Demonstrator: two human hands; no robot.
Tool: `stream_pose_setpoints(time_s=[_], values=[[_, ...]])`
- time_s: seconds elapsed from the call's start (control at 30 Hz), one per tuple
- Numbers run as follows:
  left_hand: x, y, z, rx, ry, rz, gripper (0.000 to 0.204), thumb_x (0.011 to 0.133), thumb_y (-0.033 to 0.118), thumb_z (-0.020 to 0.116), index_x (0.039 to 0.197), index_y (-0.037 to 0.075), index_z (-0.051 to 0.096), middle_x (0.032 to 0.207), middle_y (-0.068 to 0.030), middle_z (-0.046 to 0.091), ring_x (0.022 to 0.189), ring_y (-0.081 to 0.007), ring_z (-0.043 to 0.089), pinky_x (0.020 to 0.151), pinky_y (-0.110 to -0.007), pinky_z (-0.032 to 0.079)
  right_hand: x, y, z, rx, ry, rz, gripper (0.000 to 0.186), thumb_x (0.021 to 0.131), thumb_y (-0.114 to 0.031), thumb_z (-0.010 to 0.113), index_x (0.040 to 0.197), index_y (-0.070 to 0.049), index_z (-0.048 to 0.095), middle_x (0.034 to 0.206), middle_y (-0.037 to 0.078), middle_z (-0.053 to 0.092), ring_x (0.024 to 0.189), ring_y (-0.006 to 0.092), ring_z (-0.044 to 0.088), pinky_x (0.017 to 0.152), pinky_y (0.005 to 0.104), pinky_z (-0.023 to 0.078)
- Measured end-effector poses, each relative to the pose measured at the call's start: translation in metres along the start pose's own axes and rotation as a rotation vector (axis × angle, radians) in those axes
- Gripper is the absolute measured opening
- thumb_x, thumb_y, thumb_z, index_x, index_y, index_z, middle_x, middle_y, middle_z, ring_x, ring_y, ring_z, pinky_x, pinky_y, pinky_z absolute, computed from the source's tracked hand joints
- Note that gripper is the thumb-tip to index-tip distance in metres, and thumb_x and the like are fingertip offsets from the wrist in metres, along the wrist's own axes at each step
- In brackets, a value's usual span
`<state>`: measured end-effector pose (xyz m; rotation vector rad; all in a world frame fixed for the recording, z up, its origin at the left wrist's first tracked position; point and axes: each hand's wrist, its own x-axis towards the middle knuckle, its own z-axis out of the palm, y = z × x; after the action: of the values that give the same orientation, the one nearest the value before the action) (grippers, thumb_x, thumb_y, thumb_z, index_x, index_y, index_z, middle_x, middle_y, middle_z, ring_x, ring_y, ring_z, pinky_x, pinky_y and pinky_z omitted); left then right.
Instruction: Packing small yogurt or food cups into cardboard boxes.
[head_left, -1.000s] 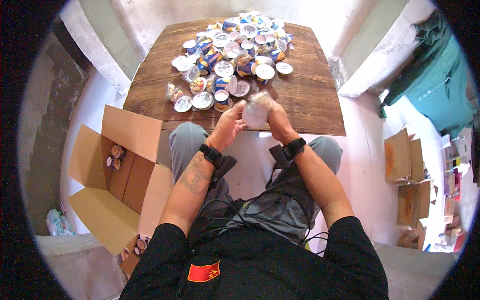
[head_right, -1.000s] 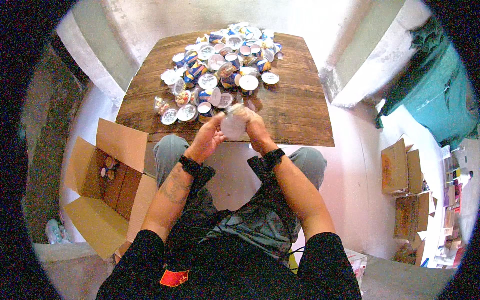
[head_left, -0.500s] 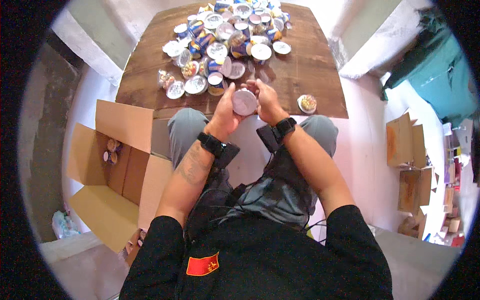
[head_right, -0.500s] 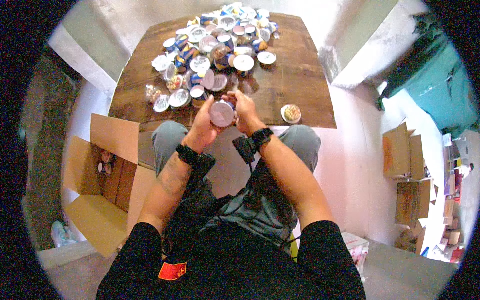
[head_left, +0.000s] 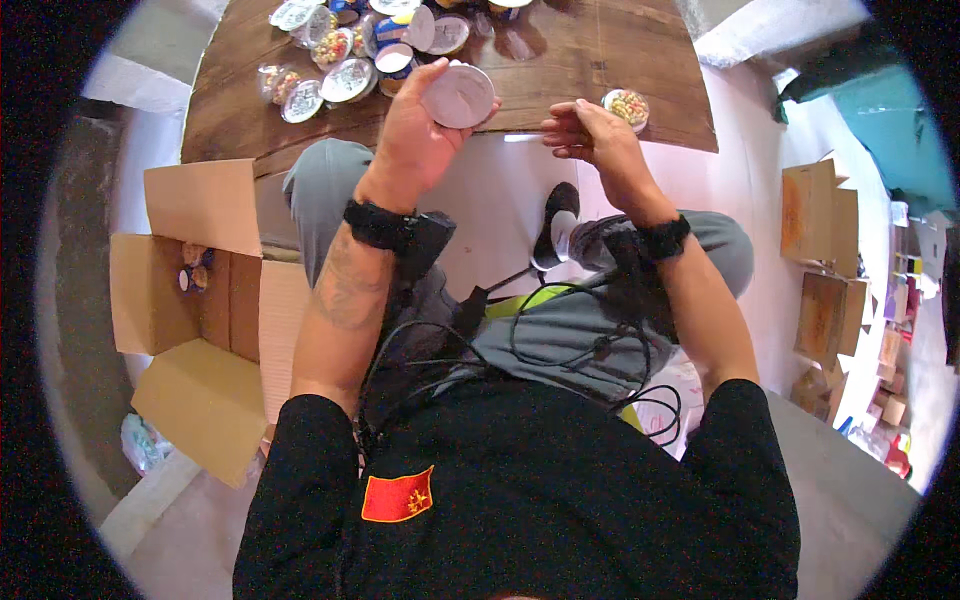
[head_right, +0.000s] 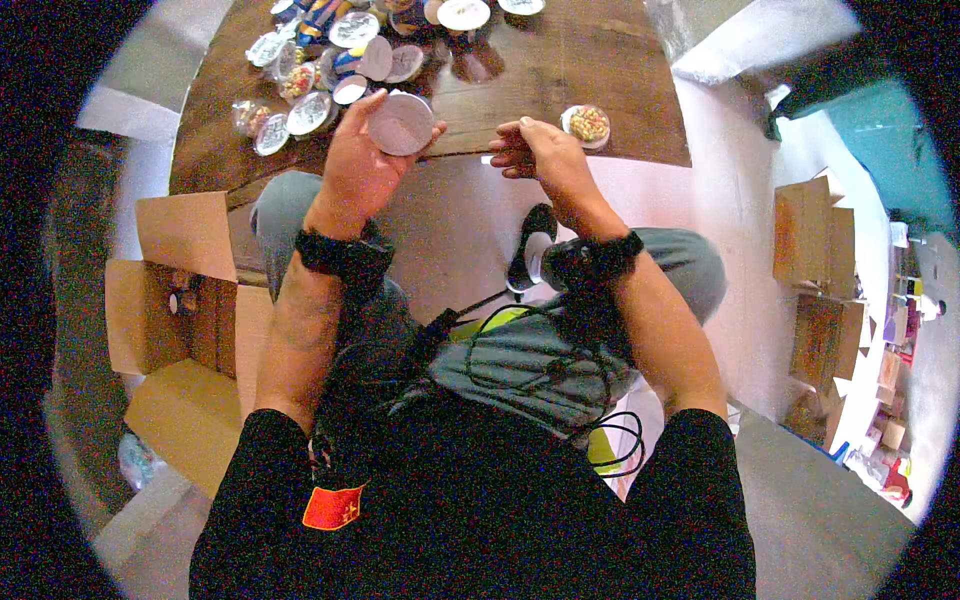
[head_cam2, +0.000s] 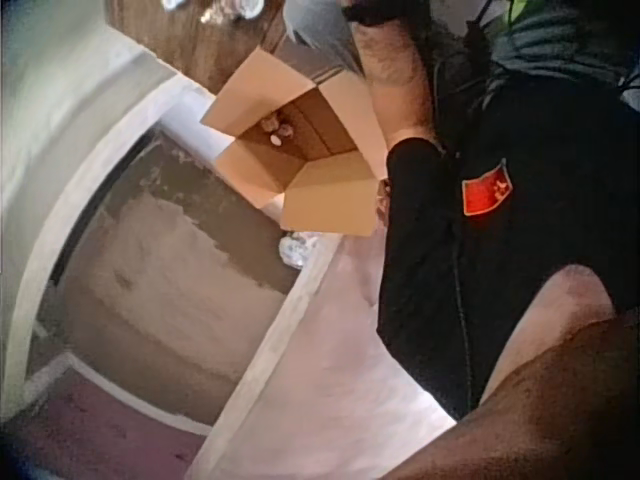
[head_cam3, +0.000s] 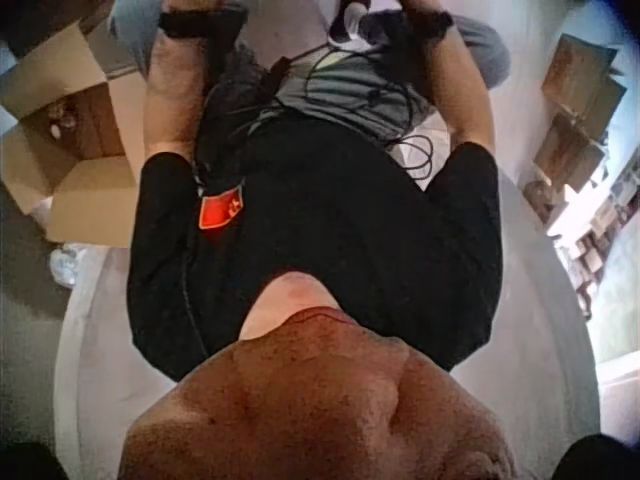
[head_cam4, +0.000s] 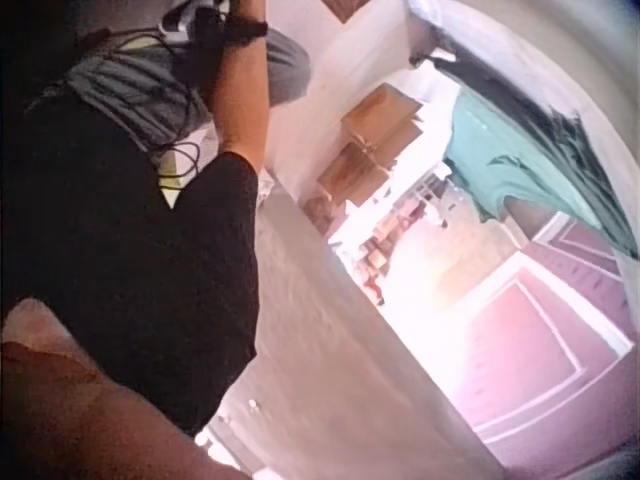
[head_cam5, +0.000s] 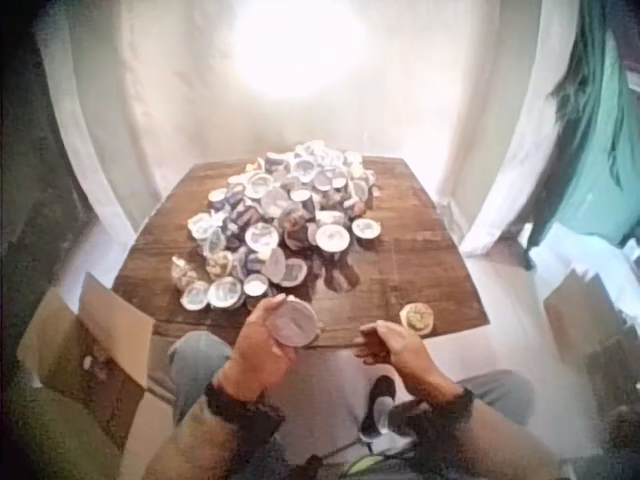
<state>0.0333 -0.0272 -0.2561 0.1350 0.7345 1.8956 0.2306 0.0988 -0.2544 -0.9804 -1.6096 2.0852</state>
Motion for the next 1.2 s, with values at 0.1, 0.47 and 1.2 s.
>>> stream_pose_setpoints(time_s=[0.1,0.47,1.2], values=[[-0.004,0.006,-0.002,0.073,-0.025,-0.034,0.034,0.095,0.030,0.056,0.112,0.000,0.052,0.106,-0.0141,0.062,0.100,-0.0324,0.064,0.091,-0.045,0.054,-0.028,-0.013,-0.001,-0.005,-0.038,-0.026,0.040,0.103,-0.031,0.041,0.115,0.002,0.060,0.102,0.013,0.068,0.088,0.0192,0.067,0.079,0.0300,0.054],[-0.011,0.019,0.002,0.182,0.015,-0.023,0.039,0.096,0.034,0.054,0.113,-0.001,0.057,0.105,-0.0172,0.066,0.100,-0.0371,0.065,0.081,-0.036,0.056,-0.014,-0.010,-0.035,0.067,0.143,0.001,0.039,0.103,-0.031,0.041,0.117,0.001,0.060,0.101,0.012,0.068,0.086,0.0185,0.066,0.078,0.0305,0.052],[-0.009,0.018,-0.001,0.317,0.073,-0.039,0.050,0.089,0.012,0.054,0.135,-0.004,0.043,0.118,-0.0200,0.060,0.111,-0.0384,0.060,0.090,-0.037,0.053,-0.040,-0.037,-0.048,0.204,0.275,-0.171,0.038,0.102,-0.028,0.042,0.116,0.003,0.060,0.098,0.015,0.068,0.083,0.0223,0.067,0.074,0.0324,0.053]])
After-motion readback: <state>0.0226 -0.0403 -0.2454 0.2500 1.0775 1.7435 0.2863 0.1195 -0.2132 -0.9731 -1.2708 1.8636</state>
